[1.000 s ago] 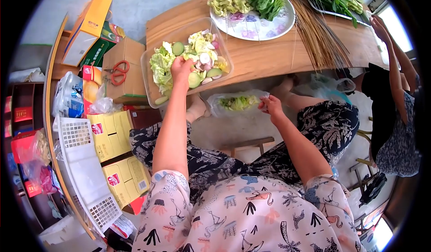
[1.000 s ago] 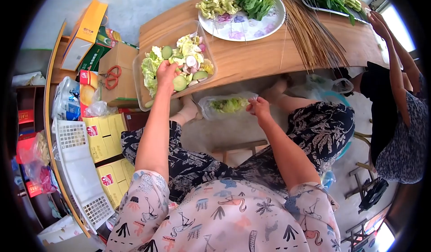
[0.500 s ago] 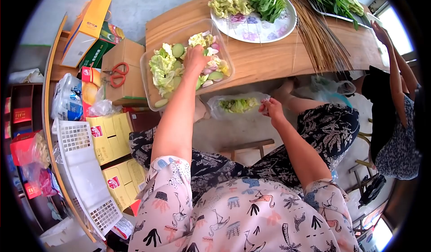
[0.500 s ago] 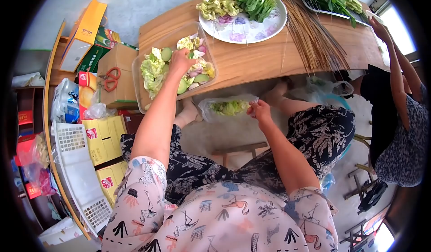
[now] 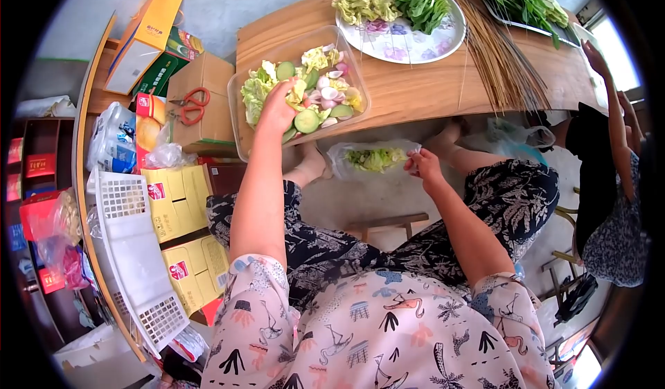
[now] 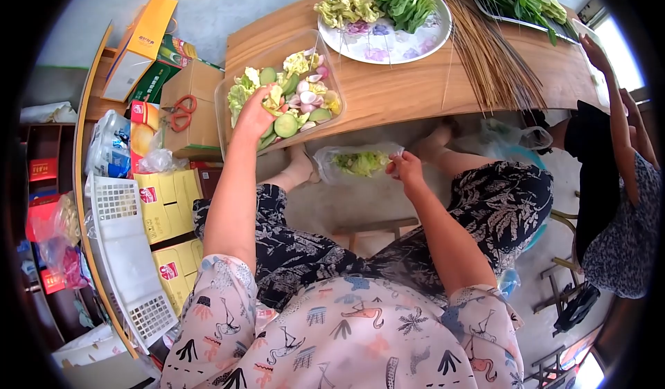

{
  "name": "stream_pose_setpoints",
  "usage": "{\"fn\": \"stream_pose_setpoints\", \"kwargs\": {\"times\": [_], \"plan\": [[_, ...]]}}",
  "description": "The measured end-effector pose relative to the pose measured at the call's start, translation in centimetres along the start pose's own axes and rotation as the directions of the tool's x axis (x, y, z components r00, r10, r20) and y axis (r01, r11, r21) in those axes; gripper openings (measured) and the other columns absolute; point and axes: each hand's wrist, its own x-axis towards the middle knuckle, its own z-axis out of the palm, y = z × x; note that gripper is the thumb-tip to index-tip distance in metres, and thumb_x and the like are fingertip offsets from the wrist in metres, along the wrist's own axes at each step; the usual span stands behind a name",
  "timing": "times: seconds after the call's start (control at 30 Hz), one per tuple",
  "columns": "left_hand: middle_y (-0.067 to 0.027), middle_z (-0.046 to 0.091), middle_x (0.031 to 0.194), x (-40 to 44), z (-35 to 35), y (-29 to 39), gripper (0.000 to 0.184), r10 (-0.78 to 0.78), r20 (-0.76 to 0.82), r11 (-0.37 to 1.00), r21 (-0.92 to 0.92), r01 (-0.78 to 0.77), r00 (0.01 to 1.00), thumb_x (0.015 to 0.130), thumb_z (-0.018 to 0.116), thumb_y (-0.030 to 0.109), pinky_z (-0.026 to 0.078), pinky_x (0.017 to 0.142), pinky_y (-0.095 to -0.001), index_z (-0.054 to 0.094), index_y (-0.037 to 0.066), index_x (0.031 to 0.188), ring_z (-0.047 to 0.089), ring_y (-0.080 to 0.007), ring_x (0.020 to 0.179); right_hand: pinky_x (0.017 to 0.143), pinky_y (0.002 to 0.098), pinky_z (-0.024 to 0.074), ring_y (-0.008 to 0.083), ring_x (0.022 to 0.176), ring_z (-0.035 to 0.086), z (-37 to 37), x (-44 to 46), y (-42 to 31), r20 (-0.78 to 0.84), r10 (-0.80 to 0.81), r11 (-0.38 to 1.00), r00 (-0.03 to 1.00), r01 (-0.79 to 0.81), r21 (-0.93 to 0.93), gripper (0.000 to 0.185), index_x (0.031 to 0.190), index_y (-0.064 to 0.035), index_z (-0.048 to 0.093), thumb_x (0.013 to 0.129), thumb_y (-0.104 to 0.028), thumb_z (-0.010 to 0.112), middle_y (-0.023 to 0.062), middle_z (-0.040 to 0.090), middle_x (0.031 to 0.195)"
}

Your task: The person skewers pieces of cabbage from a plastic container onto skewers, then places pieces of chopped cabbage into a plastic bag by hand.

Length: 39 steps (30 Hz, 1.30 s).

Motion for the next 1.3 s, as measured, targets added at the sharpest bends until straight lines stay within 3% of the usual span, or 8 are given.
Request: {"fn": "stream_pose_setpoints", "kwargs": {"times": [0.13,0.2,0.4,0.5,0.7,0.87,1.13,1.3], "plan": [[-0.0057,0.061,0.081,2.4,4.5,-2.0,0.027,0.083,-0.16,0.846,0.533,0.016,0.984,0.073,0.07,0.028,0.046,0.056,-0.0345,0.062,0.008,0.091,0.059,-0.0186,0.077,0.05,0.0243,0.0384,0.0112,0.055,0.054,0.1,-0.2,0.0,-0.026,-0.018,0.997,1.0,0.02,0.079,0.01,0.082,-0.0088,0.057,0.084,-0.018,0.055,0.0012,0.057,0.061],[-0.0121,0.065,0.075,2.7,6.6,-3.1,0.021,0.368,0.008,0.188,0.979,-0.083,0.93,0.069,0.072,0.023,0.048,0.061,-0.0366,0.065,0.009,0.083,0.063,-0.0275,0.072,0.048,0.0238,0.0379,0.0113,0.055,0.054,0.0,-0.3,-0.2,-0.037,-0.013,0.996,0.999,0.016,0.087,0.009,0.082,-0.0084,0.057,0.084,-0.017,0.055,0.0014,0.057,0.06],[-0.0139,0.066,0.082,3.1,7.4,-5.7,0.026,0.41,0.061,-0.152,0.988,0.003,0.91,0.065,0.072,0.031,0.047,0.068,-0.041,0.069,0.015,0.085,0.062,-0.0334,0.077,0.049,0.0249,0.0388,0.0114,0.055,0.054,-0.1,-0.1,-0.3,-0.054,-0.009,0.995,0.999,0.014,0.096,0.009,0.082,-0.0079,0.057,0.083,-0.017,0.055,0.0017,0.057,0.061],[-0.0105,0.067,0.078,2.5,6.4,-4.8,0.024,0.464,0.004,-0.099,0.994,0.047,0.886,0.065,0.074,0.028,0.048,0.065,-0.0368,0.068,0.012,0.081,0.063,-0.0266,0.073,0.05,0.0254,0.0391,0.0116,0.056,0.055,-0.1,0.1,0.0,-0.019,-0.024,0.994,1.0,0.026,0.104,0.009,0.082,-0.008,0.057,0.083,-0.017,0.056,0.0016,0.057,0.061],[-0.0054,0.061,0.082,-0.2,2.8,-1.8,0.021,0.088,-0.217,0.929,0.37,-0.001,0.972,0.081,0.067,0.02,0.041,0.049,-0.0274,0.059,0.007,0.095,0.055,-0.0133,0.068,0.053,0.0271,0.0402,0.0122,0.057,0.055,0.0,0.1,0.1,-0.012,-0.019,0.998,1.0,0.02,0.056,0.01,0.084,-0.0091,0.057,0.083,-0.019,0.056,0.0012,0.057,0.062],[-0.0035,0.051,0.081,-0.9,-1.6,-1.4,0.015,-0.061,-0.031,0.997,-0.047,0.06,0.998,0.087,0.058,0.019,0.035,0.043,-0.0241,0.055,0.009,0.098,0.046,-0.0124,0.059,0.057,0.0278,0.0408,0.0118,0.059,0.056,0.2,-0.1,0.1,-0.016,-0.001,1.0,1.0,0.001,0.013,0.01,0.085,-0.0095,0.058,0.083,-0.019,0.056,0.0005,0.058,0.062],[-0.0029,0.06,0.088,-2.6,-2.6,0.2,0.025,0.361,-0.156,0.702,0.694,-0.158,0.919,0.081,0.065,0.016,0.046,0.058,-0.0249,0.057,0.002,0.101,0.056,-0.0115,0.073,0.053,0.0276,0.0398,0.0114,0.057,0.055,-0.1,0.1,0.2,0.005,-0.023,0.999,1.0,0.023,0.025,0.01,0.085,-0.0091,0.058,0.083,-0.018,0.056,0.0008,0.057,0.06],[-0.0064,0.059,0.099,-5.5,-6.0,3.5,0.025,0.118,-0.14,0.987,0.126,-0.101,0.983,0.088,0.052,0.018,0.038,0.045,-0.0212,0.05,0.003,0.108,0.06,-0.0185,0.089,0.053,0.0277,0.0398,0.0115,0.057,0.054,0.5,0.0,-0.3,-0.001,-0.028,0.999,1.0,0.028,0.033,0.009,0.086,-0.0096,0.058,0.082,-0.018,0.056,0.0009,0.057,0.06]]}}
